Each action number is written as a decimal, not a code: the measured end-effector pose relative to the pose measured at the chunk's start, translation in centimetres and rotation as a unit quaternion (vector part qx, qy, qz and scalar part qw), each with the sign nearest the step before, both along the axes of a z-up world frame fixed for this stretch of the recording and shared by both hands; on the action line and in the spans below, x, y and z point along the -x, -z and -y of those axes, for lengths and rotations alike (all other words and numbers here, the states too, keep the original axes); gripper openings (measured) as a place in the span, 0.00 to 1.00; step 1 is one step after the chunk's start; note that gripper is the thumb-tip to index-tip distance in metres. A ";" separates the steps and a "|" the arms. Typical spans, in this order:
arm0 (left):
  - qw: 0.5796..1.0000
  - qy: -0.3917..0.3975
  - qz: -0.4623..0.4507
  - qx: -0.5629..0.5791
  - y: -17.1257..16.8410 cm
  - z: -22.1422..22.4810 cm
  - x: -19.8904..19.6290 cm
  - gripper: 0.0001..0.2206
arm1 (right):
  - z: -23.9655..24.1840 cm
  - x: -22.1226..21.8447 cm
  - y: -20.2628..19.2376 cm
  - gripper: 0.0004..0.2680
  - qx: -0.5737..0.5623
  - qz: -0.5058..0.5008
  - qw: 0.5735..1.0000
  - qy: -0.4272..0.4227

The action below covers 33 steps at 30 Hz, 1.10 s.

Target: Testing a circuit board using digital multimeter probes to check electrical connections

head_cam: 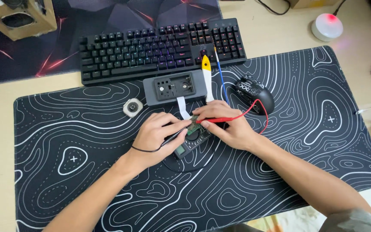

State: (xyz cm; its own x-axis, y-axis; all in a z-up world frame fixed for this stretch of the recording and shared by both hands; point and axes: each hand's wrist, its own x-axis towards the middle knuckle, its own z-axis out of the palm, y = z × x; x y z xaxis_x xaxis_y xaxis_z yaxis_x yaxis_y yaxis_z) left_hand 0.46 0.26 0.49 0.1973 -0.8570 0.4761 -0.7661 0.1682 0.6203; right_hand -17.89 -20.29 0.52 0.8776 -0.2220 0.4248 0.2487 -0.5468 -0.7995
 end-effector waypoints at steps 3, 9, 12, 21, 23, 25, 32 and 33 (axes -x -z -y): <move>1.000 -0.004 0.002 -0.001 0.3 0.0 0.0 0.09 | -0.2 -0.1 -0.3 0.05 0.000 0.001 1.000 0.001; 1.000 0.005 -0.005 0.003 0.0 0.0 0.0 0.09 | -0.1 0.1 -0.3 0.05 0.004 -0.008 1.000 -0.008; 1.000 0.002 -0.005 -0.004 -0.2 -0.1 0.1 0.09 | -0.1 0.2 -0.2 0.06 0.003 -0.009 1.000 -0.007; 1.000 0.006 -0.021 -0.001 -1.2 -0.3 0.3 0.09 | -0.2 0.2 -0.5 0.06 0.001 -0.029 1.000 0.003; 1.000 0.002 -0.024 0.002 -1.1 -0.3 0.3 0.09 | -0.3 0.2 -0.5 0.05 -0.003 -0.028 1.000 0.004; 1.000 0.000 -0.025 0.004 -0.9 -0.2 0.2 0.09 | -0.3 0.1 -0.5 0.05 -0.006 -0.026 1.000 0.007; 0.999 0.005 -0.032 0.000 -1.2 -0.3 0.3 0.09 | -0.3 0.1 -0.4 0.05 -0.005 -0.028 1.000 0.008; 0.999 0.008 -0.044 -0.002 -1.4 -0.3 0.3 0.08 | -0.2 0.1 -0.4 0.05 -0.004 -0.028 1.000 0.008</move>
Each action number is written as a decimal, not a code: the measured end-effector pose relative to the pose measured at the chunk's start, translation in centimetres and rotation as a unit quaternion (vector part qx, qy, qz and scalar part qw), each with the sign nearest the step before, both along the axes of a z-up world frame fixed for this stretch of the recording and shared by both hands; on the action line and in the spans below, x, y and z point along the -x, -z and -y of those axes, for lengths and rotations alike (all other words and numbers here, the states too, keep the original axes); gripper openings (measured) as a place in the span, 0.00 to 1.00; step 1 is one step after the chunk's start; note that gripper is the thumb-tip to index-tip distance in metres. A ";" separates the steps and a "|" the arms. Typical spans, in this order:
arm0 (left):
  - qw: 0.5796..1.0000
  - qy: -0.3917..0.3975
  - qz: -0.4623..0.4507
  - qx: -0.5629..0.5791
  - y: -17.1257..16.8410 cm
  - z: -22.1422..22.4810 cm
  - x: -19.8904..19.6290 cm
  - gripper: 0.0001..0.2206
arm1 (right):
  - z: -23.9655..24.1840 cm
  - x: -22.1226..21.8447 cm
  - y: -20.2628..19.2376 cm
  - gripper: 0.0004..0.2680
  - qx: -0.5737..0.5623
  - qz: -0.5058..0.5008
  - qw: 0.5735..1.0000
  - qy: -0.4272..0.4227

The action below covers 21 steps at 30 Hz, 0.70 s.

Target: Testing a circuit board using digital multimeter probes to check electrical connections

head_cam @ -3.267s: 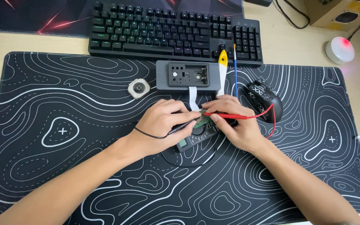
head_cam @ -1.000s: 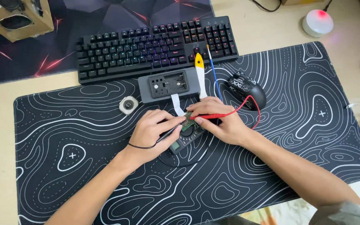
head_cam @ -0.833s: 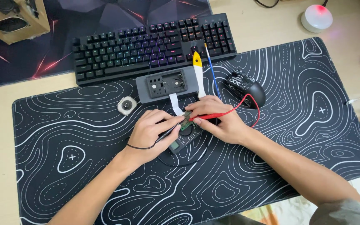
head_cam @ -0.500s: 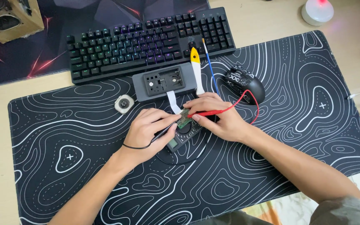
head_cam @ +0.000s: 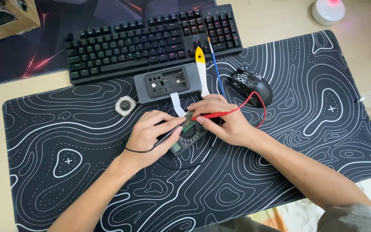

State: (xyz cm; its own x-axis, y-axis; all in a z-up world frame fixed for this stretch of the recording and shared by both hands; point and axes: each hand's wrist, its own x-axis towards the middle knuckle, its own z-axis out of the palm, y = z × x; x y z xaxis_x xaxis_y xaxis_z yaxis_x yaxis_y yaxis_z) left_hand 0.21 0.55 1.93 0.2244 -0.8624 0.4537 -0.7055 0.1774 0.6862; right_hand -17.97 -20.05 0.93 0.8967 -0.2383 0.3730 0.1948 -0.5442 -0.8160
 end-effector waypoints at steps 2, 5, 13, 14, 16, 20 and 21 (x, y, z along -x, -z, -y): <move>1.000 0.002 -0.007 0.000 0.0 0.0 0.0 0.08 | 0.0 0.0 0.0 0.05 -0.002 0.000 1.000 0.002; 1.000 0.001 -0.014 -0.003 -0.1 0.1 0.1 0.09 | -0.1 0.0 0.1 0.05 -0.006 0.001 1.000 0.005; 1.000 0.002 -0.022 0.003 0.2 0.1 0.1 0.09 | -0.1 0.0 0.1 0.05 -0.004 0.001 1.000 0.005; 1.000 0.001 -0.024 0.002 0.3 0.1 0.1 0.09 | -0.1 0.0 0.1 0.05 -0.005 0.002 1.000 0.006; 1.000 0.000 -0.027 0.001 0.3 0.0 0.1 0.09 | -0.1 0.0 0.1 0.05 -0.006 0.003 1.000 0.007; 1.000 -0.004 -0.022 0.004 0.4 0.1 0.0 0.08 | -0.1 0.0 0.2 0.05 -0.007 0.005 1.000 0.007; 1.000 -0.006 -0.023 0.005 0.4 0.1 0.1 0.08 | -0.1 0.0 0.2 0.05 -0.006 0.005 1.000 0.005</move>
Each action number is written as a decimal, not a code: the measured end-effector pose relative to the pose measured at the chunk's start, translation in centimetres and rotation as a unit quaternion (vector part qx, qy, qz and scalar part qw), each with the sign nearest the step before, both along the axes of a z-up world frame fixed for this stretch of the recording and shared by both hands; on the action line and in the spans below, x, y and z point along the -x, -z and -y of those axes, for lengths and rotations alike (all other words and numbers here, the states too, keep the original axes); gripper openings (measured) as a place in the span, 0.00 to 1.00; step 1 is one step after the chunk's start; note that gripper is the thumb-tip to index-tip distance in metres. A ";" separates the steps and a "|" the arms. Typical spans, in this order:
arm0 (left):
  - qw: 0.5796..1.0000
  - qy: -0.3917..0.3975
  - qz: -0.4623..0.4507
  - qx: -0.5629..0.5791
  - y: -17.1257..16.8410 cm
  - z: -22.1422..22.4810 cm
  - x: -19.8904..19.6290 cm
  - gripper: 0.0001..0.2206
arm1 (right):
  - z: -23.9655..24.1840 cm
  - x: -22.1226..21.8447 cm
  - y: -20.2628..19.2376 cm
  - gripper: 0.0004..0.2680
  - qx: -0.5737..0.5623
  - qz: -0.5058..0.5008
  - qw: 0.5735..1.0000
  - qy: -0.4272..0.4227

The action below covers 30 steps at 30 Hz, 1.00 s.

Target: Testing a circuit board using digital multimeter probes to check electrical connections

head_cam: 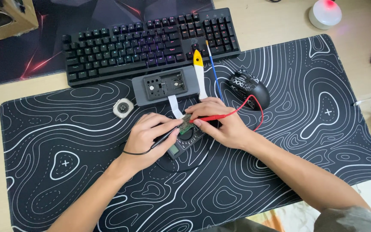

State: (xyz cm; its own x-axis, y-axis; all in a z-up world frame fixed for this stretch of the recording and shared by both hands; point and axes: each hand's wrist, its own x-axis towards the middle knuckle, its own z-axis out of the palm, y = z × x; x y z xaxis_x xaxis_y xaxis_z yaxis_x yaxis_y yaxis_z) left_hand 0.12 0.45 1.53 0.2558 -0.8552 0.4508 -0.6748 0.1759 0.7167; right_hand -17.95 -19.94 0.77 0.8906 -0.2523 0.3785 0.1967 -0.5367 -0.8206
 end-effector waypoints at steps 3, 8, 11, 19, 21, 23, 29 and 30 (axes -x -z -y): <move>1.000 0.001 0.004 -0.005 0.1 0.0 0.0 0.08 | 0.0 0.0 0.0 0.05 0.004 0.001 1.000 0.000; 1.000 -0.003 0.002 -0.002 0.2 0.1 0.0 0.08 | 0.1 0.0 0.0 0.05 0.003 0.001 1.000 -0.001; 1.000 -0.001 -0.002 -0.001 0.1 0.1 0.0 0.08 | 0.0 0.0 0.0 0.05 0.002 -0.001 1.000 -0.001; 1.000 0.001 0.002 0.010 0.3 0.0 -0.1 0.08 | 0.2 0.1 0.1 0.05 0.002 0.001 1.000 -0.005; 1.000 -0.004 0.005 0.012 0.3 0.1 0.0 0.08 | 0.2 0.0 0.2 0.05 0.002 0.002 1.000 -0.004; 1.000 -0.004 0.003 0.011 0.4 0.1 0.1 0.08 | 0.2 0.0 0.2 0.05 0.003 0.001 1.000 -0.002; 1.000 0.005 0.013 0.009 0.0 0.0 -0.1 0.08 | 0.3 0.0 0.1 0.05 0.008 0.002 1.000 -0.005; 1.000 0.008 0.015 0.008 -0.2 0.0 -0.2 0.08 | 0.3 0.0 0.1 0.05 0.008 0.004 1.000 -0.005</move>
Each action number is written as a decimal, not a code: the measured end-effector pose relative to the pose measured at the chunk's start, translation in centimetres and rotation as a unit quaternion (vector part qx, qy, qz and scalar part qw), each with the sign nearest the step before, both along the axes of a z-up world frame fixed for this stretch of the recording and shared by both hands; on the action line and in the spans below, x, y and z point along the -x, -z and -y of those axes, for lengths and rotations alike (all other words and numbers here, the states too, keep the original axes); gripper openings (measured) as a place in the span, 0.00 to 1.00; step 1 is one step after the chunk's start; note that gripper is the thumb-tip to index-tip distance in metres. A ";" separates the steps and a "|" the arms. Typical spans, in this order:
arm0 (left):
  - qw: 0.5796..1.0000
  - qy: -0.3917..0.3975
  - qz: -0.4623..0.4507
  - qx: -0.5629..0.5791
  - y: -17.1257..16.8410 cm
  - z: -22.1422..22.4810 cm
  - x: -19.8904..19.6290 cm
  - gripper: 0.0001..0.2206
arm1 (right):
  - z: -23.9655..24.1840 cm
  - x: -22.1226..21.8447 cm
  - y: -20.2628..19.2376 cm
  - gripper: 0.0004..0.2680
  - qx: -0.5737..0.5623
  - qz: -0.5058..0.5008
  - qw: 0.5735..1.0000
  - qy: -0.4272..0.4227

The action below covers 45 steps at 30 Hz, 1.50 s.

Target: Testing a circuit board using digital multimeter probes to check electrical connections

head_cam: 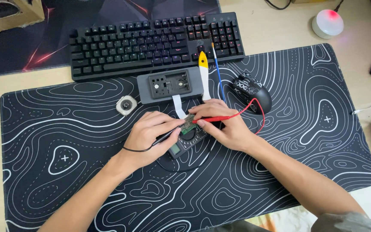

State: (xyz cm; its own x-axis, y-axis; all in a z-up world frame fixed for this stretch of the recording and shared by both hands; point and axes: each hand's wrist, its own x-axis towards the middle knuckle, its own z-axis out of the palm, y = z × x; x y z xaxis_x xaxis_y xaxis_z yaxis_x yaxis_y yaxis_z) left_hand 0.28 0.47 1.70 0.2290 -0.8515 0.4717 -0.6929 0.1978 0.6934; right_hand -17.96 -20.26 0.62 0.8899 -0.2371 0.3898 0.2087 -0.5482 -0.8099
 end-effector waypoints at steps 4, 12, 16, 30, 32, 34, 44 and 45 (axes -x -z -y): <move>1.000 -0.005 0.006 -0.003 0.6 0.0 0.0 0.08 | 0.1 0.0 0.1 0.05 0.004 -0.005 1.000 -0.002; 1.000 0.004 0.003 0.001 0.4 -0.1 -0.3 0.07 | 0.2 0.2 0.1 0.05 0.008 -0.010 1.000 -0.001; 1.000 -0.004 0.011 0.008 0.9 0.0 -0.1 0.07 | 0.2 0.2 -0.1 0.05 0.005 -0.012 1.000 -0.004; 0.999 -0.003 0.033 0.006 1.2 0.1 -0.1 0.07 | 0.2 0.1 0.0 0.06 0.014 -0.012 1.000 -0.001; 0.999 0.000 0.034 0.005 0.6 0.1 -0.2 0.07 | 0.2 0.1 0.0 0.06 0.014 -0.012 1.000 -0.002; 0.999 0.004 0.035 0.004 0.5 0.1 -0.3 0.07 | 0.2 0.1 -0.1 0.06 0.013 -0.013 1.000 -0.002; 0.999 -0.002 0.032 0.009 1.2 0.1 -0.3 0.07 | 0.4 -0.1 -0.6 0.05 0.015 -0.021 1.000 -0.005; 0.999 -0.003 0.033 0.010 1.2 0.1 -0.2 0.07 | 0.5 -0.1 -0.8 0.05 0.022 -0.026 0.999 -0.007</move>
State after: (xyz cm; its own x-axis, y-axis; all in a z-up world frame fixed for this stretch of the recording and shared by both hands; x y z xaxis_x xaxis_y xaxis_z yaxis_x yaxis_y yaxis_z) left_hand 0.51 0.40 0.46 0.2024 -0.8399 0.5036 -0.7381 0.2071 0.6421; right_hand -17.83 -20.74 1.44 0.9126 -0.2082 0.3520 0.1743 -0.5807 -0.7952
